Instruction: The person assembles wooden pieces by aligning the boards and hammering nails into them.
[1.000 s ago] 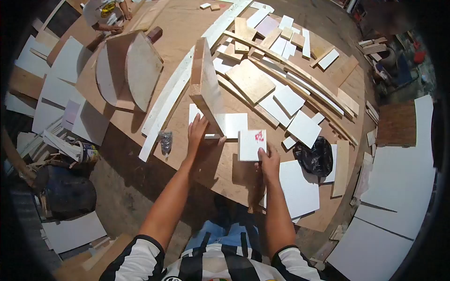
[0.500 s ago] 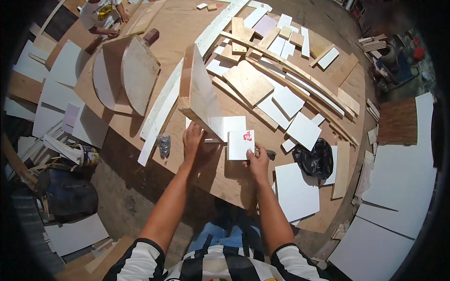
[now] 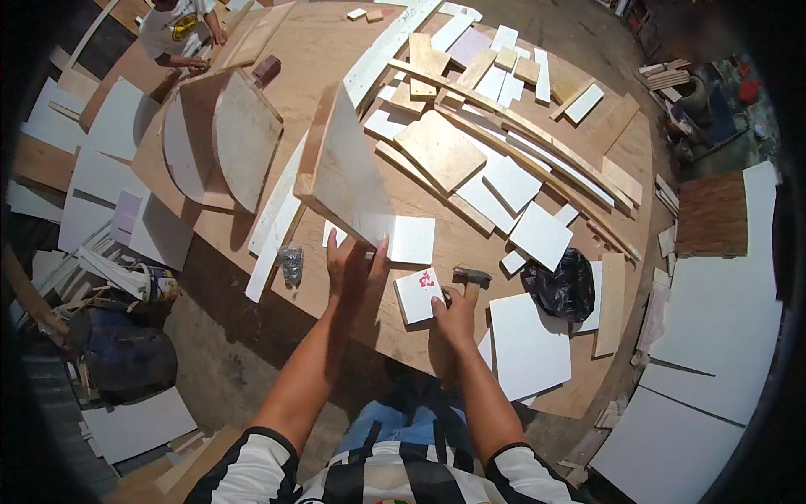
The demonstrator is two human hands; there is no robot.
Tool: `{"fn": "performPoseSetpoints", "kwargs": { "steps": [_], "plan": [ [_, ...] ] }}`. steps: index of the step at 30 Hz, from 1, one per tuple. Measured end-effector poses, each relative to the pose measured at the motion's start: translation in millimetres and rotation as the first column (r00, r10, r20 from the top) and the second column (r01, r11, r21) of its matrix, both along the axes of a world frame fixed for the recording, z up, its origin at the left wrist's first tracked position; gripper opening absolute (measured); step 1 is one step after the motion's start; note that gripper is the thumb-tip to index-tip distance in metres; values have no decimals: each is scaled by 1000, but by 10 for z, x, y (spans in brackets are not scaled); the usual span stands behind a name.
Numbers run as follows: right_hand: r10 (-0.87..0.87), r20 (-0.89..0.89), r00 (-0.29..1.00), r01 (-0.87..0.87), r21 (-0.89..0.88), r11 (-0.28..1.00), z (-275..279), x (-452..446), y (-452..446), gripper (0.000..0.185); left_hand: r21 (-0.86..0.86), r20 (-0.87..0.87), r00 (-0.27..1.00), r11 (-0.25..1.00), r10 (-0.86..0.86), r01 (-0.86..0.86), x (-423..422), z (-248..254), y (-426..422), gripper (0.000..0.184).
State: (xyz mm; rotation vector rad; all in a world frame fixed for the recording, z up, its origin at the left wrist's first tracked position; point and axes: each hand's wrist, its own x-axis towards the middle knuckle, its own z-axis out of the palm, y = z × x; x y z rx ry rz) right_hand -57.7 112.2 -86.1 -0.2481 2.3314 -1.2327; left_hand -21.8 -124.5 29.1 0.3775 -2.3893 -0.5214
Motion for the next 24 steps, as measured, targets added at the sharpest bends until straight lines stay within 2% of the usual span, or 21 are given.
{"fn": "performPoseSetpoints", "kwargs": {
  "steps": [1, 2, 4, 5, 7, 8, 10, 11, 13, 15, 16, 18, 19, 21, 23, 24],
  "plan": [
    [55, -18, 998, -53, 104, 993, 56, 0, 16, 45, -37, -69, 998, 999, -11, 8, 19, -62, -39, 16],
    [55, -18, 998, -53, 104, 993, 109, 10, 23, 45, -37, -69, 998, 999, -10, 8, 47, -127, -68, 16],
    [97, 21, 995, -99, 245, 965, 269, 43, 19, 46, 60, -49, 998, 997, 46, -43, 102, -148, -105, 10],
    [99, 20, 995, -101, 244, 964, 360, 59, 16, 46, 59, -50, 998, 997, 49, -46, 125, -155, -140, 10],
    [138, 112, 984, -170, 365, 915, 530, 67, -16, 49, -33, -17, 1000, 999, 19, -20, 153, -118, -205, 14],
    [144, 110, 984, -174, 364, 915, 529, 73, -15, 49, -35, -19, 1000, 999, 24, -25, 181, -99, -215, 14],
    [203, 140, 969, -245, 463, 852, 546, 75, -18, 55, 97, 69, 996, 993, 58, -65, 213, 19, -208, 29],
    [210, 137, 968, -250, 460, 852, 557, 85, -44, 55, 94, 66, 996, 993, 65, -71, 227, 34, -193, 29],
    [207, -204, 957, -145, 283, 948, 787, 104, -134, 64, 87, 58, 996, 994, 65, -69, 261, 43, -118, 31],
    [168, -163, 972, -171, -9, 985, 1120, -15, -319, 75, 74, -10, 996, 994, 85, -84, 286, 52, -65, 24],
    [172, -165, 971, -175, -8, 984, 1316, -70, -429, 75, 31, -10, 997, 997, 73, -73, 312, 108, -36, 24],
    [144, -122, 982, -173, -286, 943, 1615, -176, -651, 81, -11, -14, 998, 998, 61, -61, 355, 130, -8, 24],
    [171, -71, 983, -185, -350, 918, 1594, -229, -746, 87, -35, -15, 997, 996, 77, -77, 382, 111, -8, 22],
    [185, -47, 982, -189, -374, 908, 1495, -284, -935, 101, -59, -20, 996, 994, 91, -92, 447, 178, 7, 22],
    [185, -79, 980, -201, -396, 896, 1262, -245, -1071, 106, -54, 81, 995, 997, 51, -47, 541, 385, 50, 23],
    [183, -107, 977, -211, -418, 884, 1190, -227, -1127, 111, -5, 136, 990, 999, 39, -39, 609, 350, 21, 33]
  ]
}}
